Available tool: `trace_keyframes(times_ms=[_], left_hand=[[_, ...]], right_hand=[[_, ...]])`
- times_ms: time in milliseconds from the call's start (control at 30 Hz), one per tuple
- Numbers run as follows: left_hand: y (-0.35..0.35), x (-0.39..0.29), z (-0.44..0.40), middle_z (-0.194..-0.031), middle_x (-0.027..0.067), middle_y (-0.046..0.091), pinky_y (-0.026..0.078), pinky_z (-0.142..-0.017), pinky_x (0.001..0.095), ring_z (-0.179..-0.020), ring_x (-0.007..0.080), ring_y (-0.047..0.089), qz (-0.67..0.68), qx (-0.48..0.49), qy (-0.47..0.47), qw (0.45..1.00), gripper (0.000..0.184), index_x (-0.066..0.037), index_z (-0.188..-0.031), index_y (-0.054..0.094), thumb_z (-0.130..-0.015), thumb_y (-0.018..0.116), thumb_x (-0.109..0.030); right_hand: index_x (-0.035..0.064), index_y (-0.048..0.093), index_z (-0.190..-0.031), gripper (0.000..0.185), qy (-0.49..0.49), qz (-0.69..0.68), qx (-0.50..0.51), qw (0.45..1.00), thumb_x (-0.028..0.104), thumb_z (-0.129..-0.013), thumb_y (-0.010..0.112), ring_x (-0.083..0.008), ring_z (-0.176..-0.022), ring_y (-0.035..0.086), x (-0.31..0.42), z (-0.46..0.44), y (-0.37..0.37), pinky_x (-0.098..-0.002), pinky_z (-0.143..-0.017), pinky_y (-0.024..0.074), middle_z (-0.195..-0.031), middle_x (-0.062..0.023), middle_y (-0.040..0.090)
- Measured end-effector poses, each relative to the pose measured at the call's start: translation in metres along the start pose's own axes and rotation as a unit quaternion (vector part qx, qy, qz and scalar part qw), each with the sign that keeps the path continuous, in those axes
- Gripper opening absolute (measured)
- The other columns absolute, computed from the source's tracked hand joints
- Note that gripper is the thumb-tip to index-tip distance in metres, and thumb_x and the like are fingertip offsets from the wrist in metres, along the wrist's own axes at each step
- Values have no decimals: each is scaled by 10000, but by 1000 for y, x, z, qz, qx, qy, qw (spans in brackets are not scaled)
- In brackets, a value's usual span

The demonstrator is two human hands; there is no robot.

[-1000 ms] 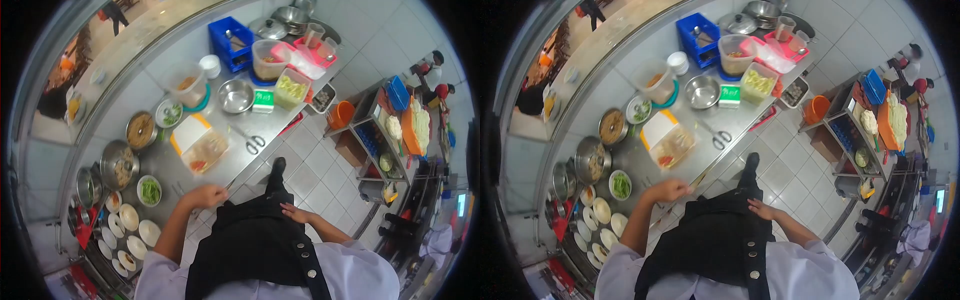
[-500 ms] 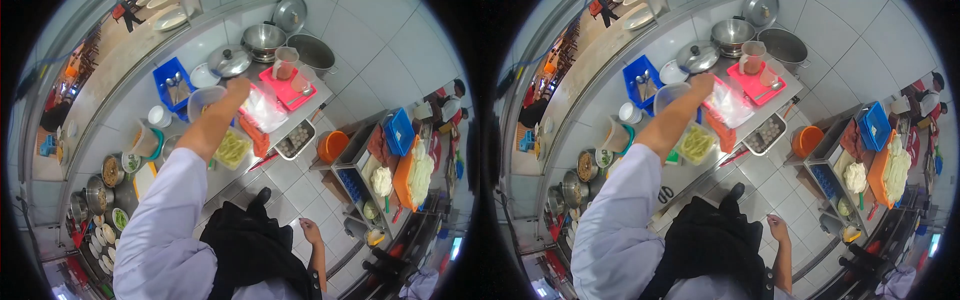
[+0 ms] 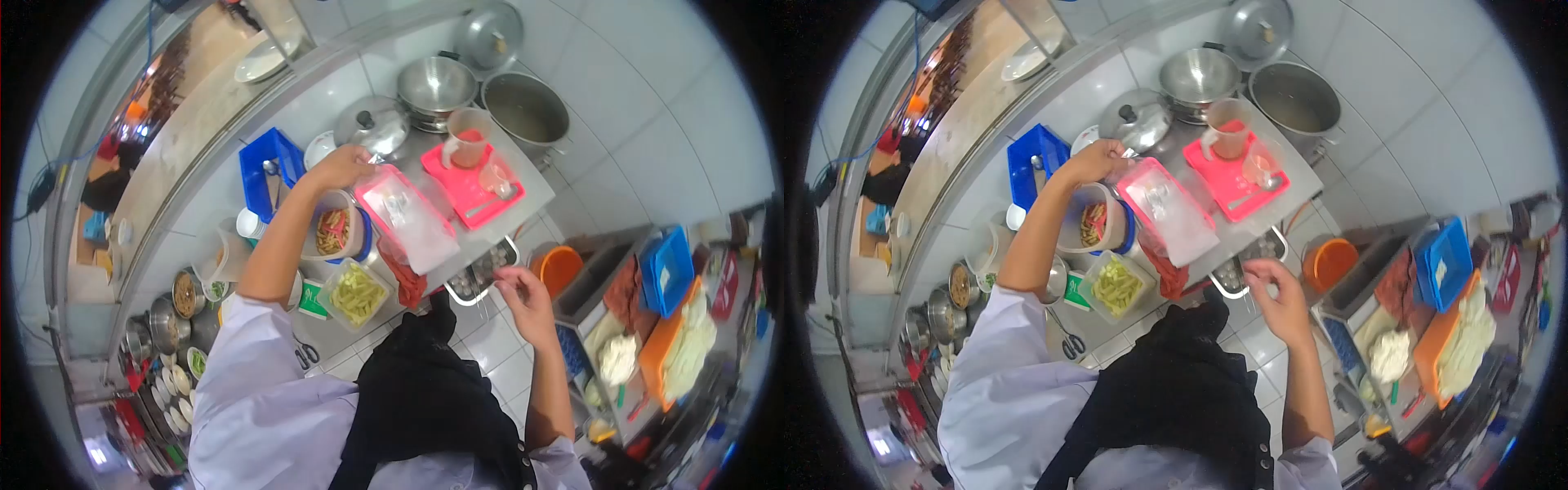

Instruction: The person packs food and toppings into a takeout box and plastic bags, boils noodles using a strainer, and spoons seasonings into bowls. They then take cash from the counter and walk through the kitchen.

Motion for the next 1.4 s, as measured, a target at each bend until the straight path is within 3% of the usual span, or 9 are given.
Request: trace_keyframes(times_ms=[233,433,667,833,1067,1133,1233,1333,1400], left_hand=[[8,-62,101,-934,19,740,584,-782,285,-859,113,716,386,-81,32,918,317,-39,-1188,582,-959,800,-56],[25,-72,152,-1058,7,738,559,-777,294,-887,98,687,326,-189,-5,926,344,-23,-1307,671,-977,769,-21],[91,-51,172,-1090,36,765,606,-924,306,-982,141,737,561,-238,-37,792,223,-17,-1237,732,-1070,700,-162],[120,-89,165,-1093,105,784,634,-971,342,-1015,200,778,656,-353,-42,666,125,-7,-1076,734,-1060,698,-126],[177,-144,130,-998,55,762,661,-869,372,-910,170,764,723,-411,5,556,66,-65,-1004,679,-992,744,-60],[201,-132,128,-925,9,674,627,-848,341,-951,124,705,628,-413,48,658,137,-89,-964,621,-964,754,-56],[207,-152,143,-970,16,602,528,-885,337,-935,137,622,663,-416,118,611,152,-100,-941,552,-1021,676,-60],[223,-165,149,-946,-1,570,472,-788,299,-896,111,569,763,-332,190,521,204,-110,-977,492,-1005,693,-94],[236,-138,150,-953,-2,572,467,-773,300,-902,106,562,715,-369,153,573,227,-119,-990,477,-981,702,-93]], right_hand=[[57,557,-1460,674,-256,67,120,957,245,-900,881,-210,-1302,584,109,-195,120,-408,-1127,447,-1328,-125,673],[15,721,-1180,244,35,23,449,893,213,-1038,734,-54,-845,625,80,-243,163,-248,-777,515,-901,32,671],[29,744,-1148,207,-22,137,486,863,203,-1036,736,-66,-752,546,91,-264,141,-263,-707,473,-832,36,632],[26,733,-1216,328,-383,224,211,871,198,-953,826,-151,-785,631,150,-249,125,-317,-756,518,-928,-34,727],[2,812,-1033,221,-92,111,344,928,188,-921,853,-111,-809,691,113,-202,86,-292,-751,532,-897,-87,791],[-18,797,-989,212,-99,91,330,934,183,-937,835,-110,-749,680,97,-198,76,-304,-699,535,-867,-80,792],[33,730,-907,136,-141,140,288,937,142,-986,748,-139,-708,669,71,-193,69,-305,-665,535,-790,-48,734],[82,652,-1074,97,17,-25,330,943,108,-997,705,-115,-689,628,31,-177,77,-260,-602,485,-833,-17,687],[107,594,-1150,172,169,-133,341,915,82,-1002,678,-89,-679,599,23,-152,91,-230,-562,440,-866,-4,667]])
Point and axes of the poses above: each hand's wrist, its own z-axis away from the middle knuckle, its own y-axis out of the palm, x = y × z, the point moved 5 cm from there along -z, towards the middle knuckle
